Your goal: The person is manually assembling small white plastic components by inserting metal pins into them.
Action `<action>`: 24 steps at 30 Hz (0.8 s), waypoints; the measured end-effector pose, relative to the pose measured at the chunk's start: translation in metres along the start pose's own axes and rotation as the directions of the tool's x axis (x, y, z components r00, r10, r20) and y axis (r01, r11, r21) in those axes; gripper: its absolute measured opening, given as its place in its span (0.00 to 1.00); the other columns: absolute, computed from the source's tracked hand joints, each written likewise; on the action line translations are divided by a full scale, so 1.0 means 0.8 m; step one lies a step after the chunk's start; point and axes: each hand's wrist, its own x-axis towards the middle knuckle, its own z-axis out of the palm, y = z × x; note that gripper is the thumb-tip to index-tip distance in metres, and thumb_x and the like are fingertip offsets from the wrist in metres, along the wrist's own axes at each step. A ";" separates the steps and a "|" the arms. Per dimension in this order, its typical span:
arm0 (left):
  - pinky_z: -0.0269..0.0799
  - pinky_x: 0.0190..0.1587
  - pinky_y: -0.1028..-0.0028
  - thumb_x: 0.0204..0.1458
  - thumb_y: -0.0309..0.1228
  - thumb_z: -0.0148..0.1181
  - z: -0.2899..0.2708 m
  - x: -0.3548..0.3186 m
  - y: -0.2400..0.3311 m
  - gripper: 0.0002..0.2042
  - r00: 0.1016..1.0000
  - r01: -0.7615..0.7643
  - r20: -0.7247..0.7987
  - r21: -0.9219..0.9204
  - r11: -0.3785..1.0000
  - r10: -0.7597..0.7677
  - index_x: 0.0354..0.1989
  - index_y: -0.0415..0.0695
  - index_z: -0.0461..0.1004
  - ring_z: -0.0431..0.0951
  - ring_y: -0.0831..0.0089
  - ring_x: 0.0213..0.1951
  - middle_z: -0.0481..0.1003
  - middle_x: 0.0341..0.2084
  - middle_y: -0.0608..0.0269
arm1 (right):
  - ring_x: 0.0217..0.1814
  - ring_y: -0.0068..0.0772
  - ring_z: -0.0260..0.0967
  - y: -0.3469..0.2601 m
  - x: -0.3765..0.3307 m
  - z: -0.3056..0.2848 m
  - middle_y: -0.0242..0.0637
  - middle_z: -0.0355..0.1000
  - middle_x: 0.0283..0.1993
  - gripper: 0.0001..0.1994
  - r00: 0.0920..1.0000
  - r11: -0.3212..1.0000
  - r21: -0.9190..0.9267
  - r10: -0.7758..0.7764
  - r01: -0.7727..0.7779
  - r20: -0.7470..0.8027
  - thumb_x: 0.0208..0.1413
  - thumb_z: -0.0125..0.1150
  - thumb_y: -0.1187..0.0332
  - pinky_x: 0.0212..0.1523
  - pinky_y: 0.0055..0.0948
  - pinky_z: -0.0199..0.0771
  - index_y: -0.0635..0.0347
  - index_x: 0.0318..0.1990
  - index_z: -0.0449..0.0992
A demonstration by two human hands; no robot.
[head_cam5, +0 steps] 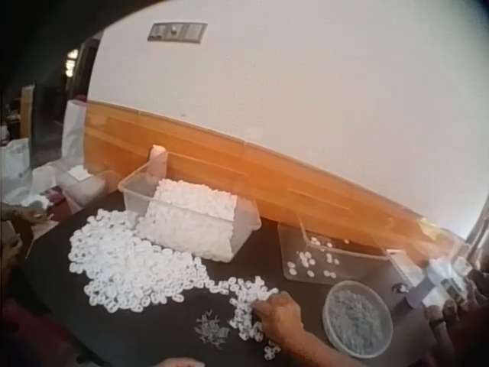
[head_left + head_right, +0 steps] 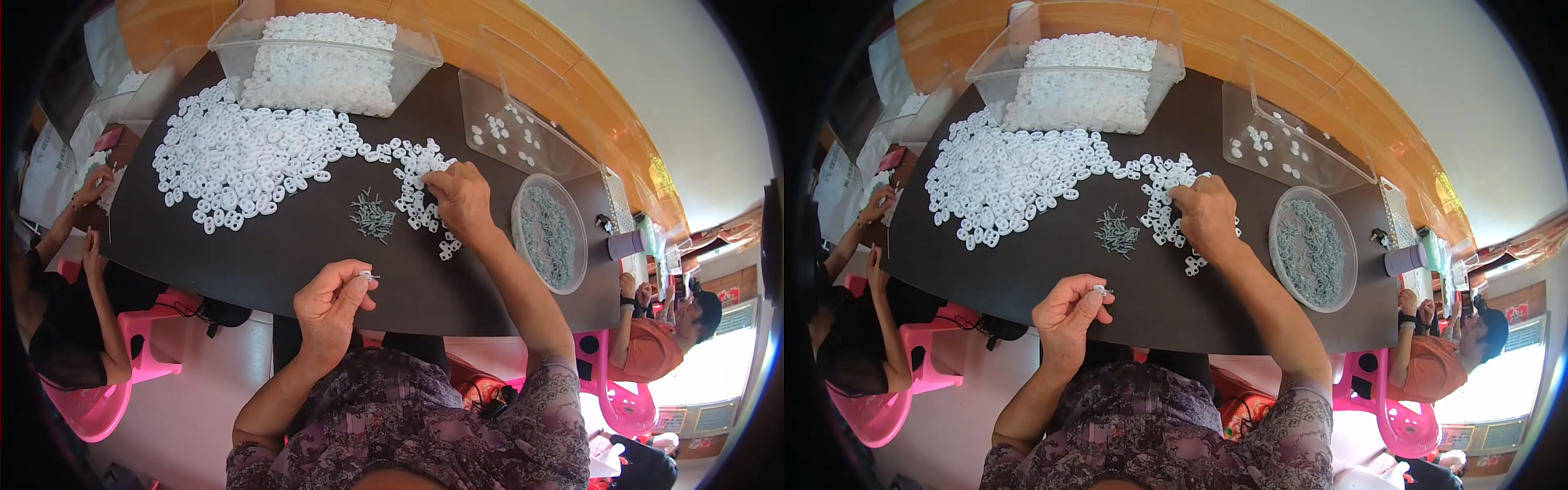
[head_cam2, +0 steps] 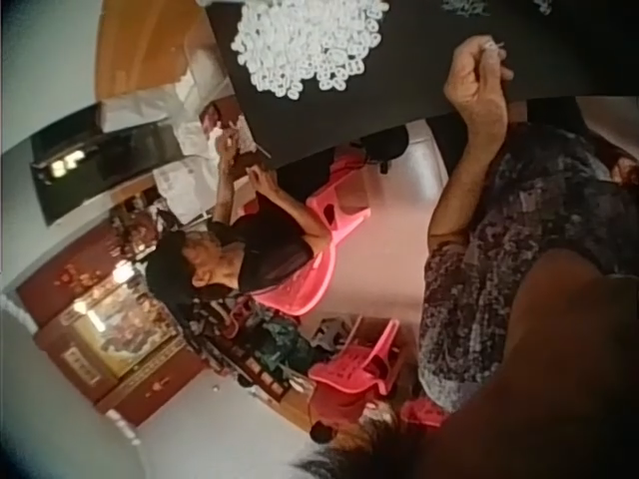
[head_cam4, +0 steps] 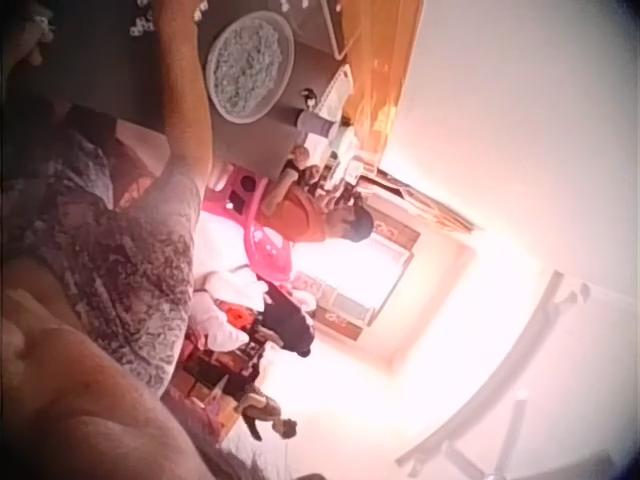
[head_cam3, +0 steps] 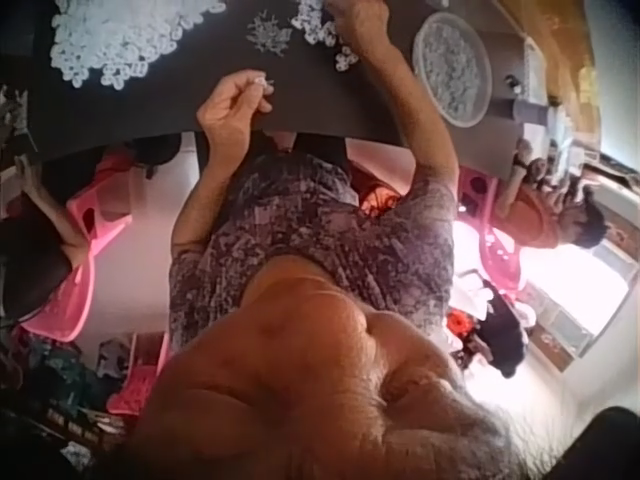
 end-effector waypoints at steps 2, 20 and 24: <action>0.70 0.30 0.82 0.57 0.24 0.55 0.000 -0.001 0.000 0.07 1.000 -0.002 -0.009 0.010 1.000 0.002 0.41 0.33 0.73 0.73 0.80 0.24 0.76 0.29 0.57 | 0.30 0.41 0.66 -0.002 0.003 0.000 0.37 0.68 0.24 0.07 1.000 1.000 0.010 -0.021 0.021 0.002 0.40 0.62 0.76 0.29 0.38 0.67 0.52 0.29 0.80; 0.71 0.30 0.83 0.57 0.24 0.56 -0.002 -0.001 -0.002 0.08 1.000 -0.011 -0.006 0.025 1.000 0.012 0.42 0.34 0.74 0.74 0.82 0.25 0.76 0.30 0.60 | 0.29 0.39 0.69 -0.015 0.021 0.000 0.41 0.73 0.25 0.05 0.989 0.994 0.063 0.081 -0.090 0.123 0.44 0.63 0.72 0.31 0.33 0.68 0.61 0.30 0.78; 0.71 0.30 0.83 0.57 0.25 0.55 -0.003 0.000 0.004 0.08 1.000 0.025 -0.002 -0.043 0.999 -0.025 0.43 0.35 0.73 0.73 0.83 0.25 0.76 0.30 0.60 | 0.28 0.22 0.70 -0.049 0.006 -0.040 0.35 0.77 0.29 0.06 0.807 0.539 0.602 0.368 -0.590 0.461 0.50 0.61 0.75 0.29 0.20 0.67 0.65 0.36 0.79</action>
